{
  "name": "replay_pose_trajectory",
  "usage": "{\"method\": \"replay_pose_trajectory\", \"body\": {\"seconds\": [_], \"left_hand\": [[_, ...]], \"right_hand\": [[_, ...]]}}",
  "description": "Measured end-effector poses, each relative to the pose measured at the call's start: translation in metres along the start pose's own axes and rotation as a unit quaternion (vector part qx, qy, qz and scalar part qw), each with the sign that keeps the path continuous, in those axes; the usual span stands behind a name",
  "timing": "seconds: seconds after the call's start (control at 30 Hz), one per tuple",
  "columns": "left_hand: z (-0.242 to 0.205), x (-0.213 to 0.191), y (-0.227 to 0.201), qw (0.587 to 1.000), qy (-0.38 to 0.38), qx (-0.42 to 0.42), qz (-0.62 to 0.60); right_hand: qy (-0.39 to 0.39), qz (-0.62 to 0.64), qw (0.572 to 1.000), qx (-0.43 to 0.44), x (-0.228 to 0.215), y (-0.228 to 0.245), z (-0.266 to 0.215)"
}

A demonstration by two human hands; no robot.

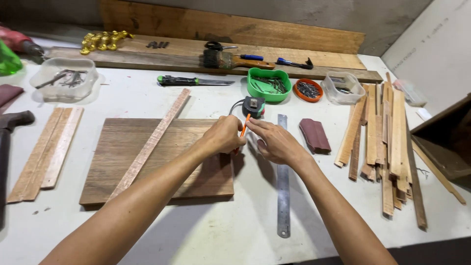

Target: The person places thin wood strips on a wooden board on the workbench and measures them using a steel ruler and a tape measure. They hold the ruler against each strip and draw mark lines with an orange pencil, working through several strips one at a time.

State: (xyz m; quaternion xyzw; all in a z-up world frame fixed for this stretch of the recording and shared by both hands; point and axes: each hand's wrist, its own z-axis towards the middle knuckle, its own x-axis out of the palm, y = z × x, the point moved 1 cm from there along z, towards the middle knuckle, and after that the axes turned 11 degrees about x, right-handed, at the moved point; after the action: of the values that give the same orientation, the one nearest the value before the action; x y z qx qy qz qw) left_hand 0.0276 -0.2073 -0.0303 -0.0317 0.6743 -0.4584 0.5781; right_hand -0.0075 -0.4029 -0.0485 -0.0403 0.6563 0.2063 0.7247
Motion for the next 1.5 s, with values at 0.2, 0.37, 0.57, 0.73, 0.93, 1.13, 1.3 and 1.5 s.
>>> {"method": "replay_pose_trajectory", "body": {"seconds": [0.2, 0.37, 0.57, 0.73, 0.93, 1.13, 1.3, 1.5], "left_hand": [[0.028, 0.061, -0.003, 0.999, -0.003, 0.050, 0.016], [0.025, 0.060, -0.018, 0.999, 0.020, 0.040, 0.012], [0.021, 0.056, -0.005, 0.998, 0.004, 0.055, 0.030], [0.000, 0.023, 0.009, 0.982, -0.065, 0.122, 0.125], [-0.033, -0.019, 0.050, 0.972, -0.135, 0.088, 0.169], [-0.072, -0.058, 0.092, 0.960, -0.191, 0.025, 0.202], [-0.105, -0.088, 0.101, 0.964, -0.082, -0.169, 0.189], [-0.101, -0.075, 0.140, 0.982, -0.091, -0.071, 0.152]], "right_hand": [[0.049, -0.064, 0.992, 0.100, 0.001, -0.017, -0.032], [0.007, -0.075, 0.995, 0.065, 0.020, -0.038, -0.043], [0.002, -0.070, 0.994, 0.078, 0.013, -0.034, -0.042], [-0.040, -0.059, 0.997, 0.042, -0.007, -0.011, -0.032], [-0.037, -0.025, 0.999, 0.017, 0.008, 0.038, 0.016], [-0.029, 0.015, 0.997, -0.074, 0.030, 0.102, 0.061], [-0.020, 0.006, 0.997, -0.076, 0.039, 0.148, 0.086], [-0.125, -0.023, 0.977, -0.173, 0.079, 0.136, 0.108]]}}
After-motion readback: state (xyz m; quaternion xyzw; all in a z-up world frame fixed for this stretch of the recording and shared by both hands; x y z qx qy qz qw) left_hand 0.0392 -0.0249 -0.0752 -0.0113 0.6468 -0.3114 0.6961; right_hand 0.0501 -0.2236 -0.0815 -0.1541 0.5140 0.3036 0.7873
